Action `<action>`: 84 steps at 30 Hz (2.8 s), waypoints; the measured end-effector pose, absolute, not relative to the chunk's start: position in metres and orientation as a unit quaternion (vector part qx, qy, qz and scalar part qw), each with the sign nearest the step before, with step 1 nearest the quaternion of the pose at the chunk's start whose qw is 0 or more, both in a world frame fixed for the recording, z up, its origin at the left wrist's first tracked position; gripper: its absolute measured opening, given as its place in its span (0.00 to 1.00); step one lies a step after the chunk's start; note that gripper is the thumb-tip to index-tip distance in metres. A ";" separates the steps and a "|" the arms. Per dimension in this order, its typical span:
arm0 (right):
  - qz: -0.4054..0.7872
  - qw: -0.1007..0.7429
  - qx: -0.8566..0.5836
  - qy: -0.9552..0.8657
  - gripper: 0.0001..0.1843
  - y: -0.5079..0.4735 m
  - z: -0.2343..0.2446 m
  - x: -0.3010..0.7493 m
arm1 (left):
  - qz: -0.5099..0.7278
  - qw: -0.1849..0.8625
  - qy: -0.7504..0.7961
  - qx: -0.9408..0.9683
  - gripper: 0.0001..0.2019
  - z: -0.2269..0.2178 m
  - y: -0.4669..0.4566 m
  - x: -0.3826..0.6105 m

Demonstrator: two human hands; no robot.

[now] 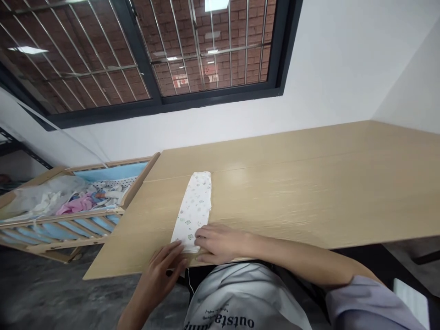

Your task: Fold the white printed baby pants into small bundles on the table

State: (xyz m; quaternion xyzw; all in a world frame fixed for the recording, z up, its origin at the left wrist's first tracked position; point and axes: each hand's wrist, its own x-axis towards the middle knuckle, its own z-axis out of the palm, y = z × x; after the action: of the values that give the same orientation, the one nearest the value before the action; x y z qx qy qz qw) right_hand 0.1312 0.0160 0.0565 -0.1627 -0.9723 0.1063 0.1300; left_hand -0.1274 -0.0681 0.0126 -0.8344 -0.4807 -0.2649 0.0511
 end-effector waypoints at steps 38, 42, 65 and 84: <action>0.238 0.293 -0.434 -0.818 0.08 0.234 0.037 0.124 | -0.221 -0.092 -0.590 -0.771 0.14 0.084 0.176 -0.076; 0.224 0.279 -0.444 -0.822 0.09 0.231 0.030 0.124 | -0.212 -0.044 -0.615 -0.758 0.14 0.078 0.167 -0.069; 0.130 0.083 -0.231 -0.961 0.37 0.182 0.015 0.085 | -0.171 0.108 -0.590 -0.781 0.26 -0.019 -0.003 -0.045; 0.114 0.197 -0.298 -0.927 0.28 0.190 0.062 0.123 | -0.144 0.026 -0.512 -0.847 0.13 0.032 0.030 -0.083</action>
State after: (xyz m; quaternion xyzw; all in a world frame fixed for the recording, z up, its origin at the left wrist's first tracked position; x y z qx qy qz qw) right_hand 0.1231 0.1901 0.0616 -0.2976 -0.9272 0.1137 0.1970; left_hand -0.0833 0.0299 0.0317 -0.8467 -0.5116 -0.1437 0.0259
